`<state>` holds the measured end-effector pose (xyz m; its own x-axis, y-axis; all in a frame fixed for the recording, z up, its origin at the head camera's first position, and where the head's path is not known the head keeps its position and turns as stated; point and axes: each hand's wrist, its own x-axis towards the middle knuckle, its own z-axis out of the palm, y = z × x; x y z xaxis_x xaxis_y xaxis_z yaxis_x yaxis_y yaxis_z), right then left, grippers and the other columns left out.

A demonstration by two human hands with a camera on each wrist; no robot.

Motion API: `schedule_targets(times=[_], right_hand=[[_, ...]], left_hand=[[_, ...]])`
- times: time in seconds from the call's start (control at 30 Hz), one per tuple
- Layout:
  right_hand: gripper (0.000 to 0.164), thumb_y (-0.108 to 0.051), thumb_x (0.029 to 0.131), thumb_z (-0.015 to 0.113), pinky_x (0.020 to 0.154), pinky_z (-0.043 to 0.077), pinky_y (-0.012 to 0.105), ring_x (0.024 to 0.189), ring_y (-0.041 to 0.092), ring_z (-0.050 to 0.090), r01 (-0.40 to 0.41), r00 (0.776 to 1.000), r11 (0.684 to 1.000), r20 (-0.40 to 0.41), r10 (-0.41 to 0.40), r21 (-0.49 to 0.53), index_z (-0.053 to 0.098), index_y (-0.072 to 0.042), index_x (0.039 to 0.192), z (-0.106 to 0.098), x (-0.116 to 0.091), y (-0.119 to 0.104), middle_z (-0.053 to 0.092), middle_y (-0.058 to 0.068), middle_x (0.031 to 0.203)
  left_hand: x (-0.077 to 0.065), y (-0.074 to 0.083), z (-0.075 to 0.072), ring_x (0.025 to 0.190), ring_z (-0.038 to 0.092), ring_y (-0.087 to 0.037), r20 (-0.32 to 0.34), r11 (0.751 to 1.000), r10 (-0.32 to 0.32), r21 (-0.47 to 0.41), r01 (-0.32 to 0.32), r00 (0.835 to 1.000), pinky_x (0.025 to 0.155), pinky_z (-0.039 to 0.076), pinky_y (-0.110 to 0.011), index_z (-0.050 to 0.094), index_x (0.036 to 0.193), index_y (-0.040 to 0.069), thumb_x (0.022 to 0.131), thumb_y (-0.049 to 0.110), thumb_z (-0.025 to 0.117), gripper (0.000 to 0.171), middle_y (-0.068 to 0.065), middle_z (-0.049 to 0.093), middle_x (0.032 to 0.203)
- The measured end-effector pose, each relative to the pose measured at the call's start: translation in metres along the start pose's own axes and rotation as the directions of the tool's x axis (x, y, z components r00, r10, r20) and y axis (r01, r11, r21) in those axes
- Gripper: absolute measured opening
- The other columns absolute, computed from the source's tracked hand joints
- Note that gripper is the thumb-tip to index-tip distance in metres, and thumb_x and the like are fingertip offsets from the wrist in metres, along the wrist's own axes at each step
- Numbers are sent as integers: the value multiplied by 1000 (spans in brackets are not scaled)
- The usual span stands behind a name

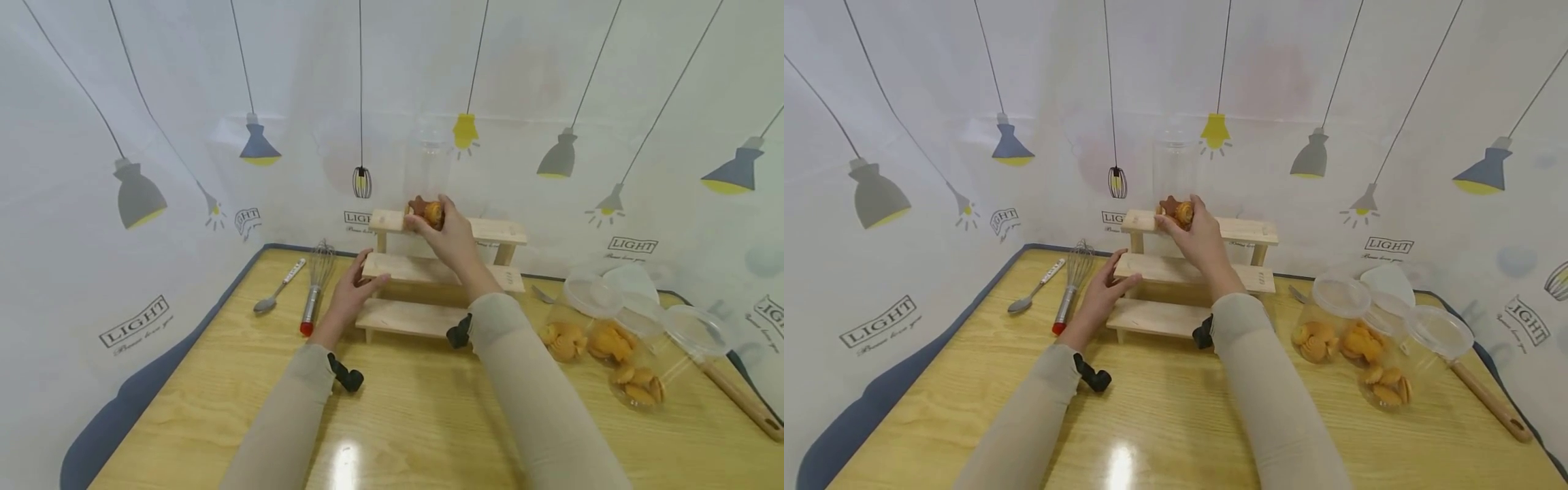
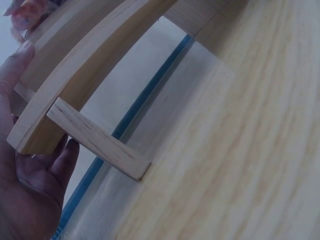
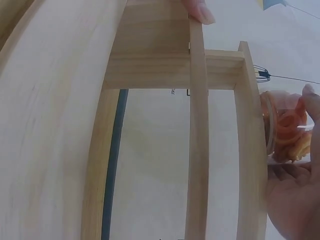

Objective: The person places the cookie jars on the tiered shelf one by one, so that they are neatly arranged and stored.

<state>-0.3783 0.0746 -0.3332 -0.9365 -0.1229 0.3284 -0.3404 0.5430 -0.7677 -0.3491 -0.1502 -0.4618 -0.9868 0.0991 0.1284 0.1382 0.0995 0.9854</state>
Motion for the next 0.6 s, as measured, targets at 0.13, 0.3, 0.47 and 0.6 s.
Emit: schedule_targets(times=[0.13,0.3,0.47,0.6], right_hand=[[104,-67,89,62,109,42,49,136,36,46,-3,1000,1000,15,3,-6,14,-9,162,0,0,0,41,18,155],[106,-75,90,52,116,31,52,147,34,29,4,1000,999,12,-5,40,5,-14,163,-3,-5,-5,24,10,165],[100,-79,92,39,122,15,49,153,31,12,22,1000,998,-2,-22,54,5,-16,163,-11,-4,-16,12,10,168],[97,-78,94,35,123,12,47,153,29,10,45,999,998,-12,-45,40,5,-17,163,-17,-2,-18,10,11,168]], left_hand=[[1,0,-1,126,55,-23,-7,1000,-14,19,14,1000,101,48,-47,33,148,57,77,66,77,83,-4,42,155],[1,-2,1,128,54,-24,-5,1000,-9,18,9,1000,103,47,-49,34,148,57,78,65,77,83,-6,40,157],[0,-1,2,128,54,-25,-5,1000,-2,17,2,1000,102,47,-49,34,149,57,79,64,77,82,-7,36,159],[0,-1,1,129,53,-27,-5,1000,3,13,-3,1000,103,47,-49,34,149,55,81,62,77,81,-7,34,160]])
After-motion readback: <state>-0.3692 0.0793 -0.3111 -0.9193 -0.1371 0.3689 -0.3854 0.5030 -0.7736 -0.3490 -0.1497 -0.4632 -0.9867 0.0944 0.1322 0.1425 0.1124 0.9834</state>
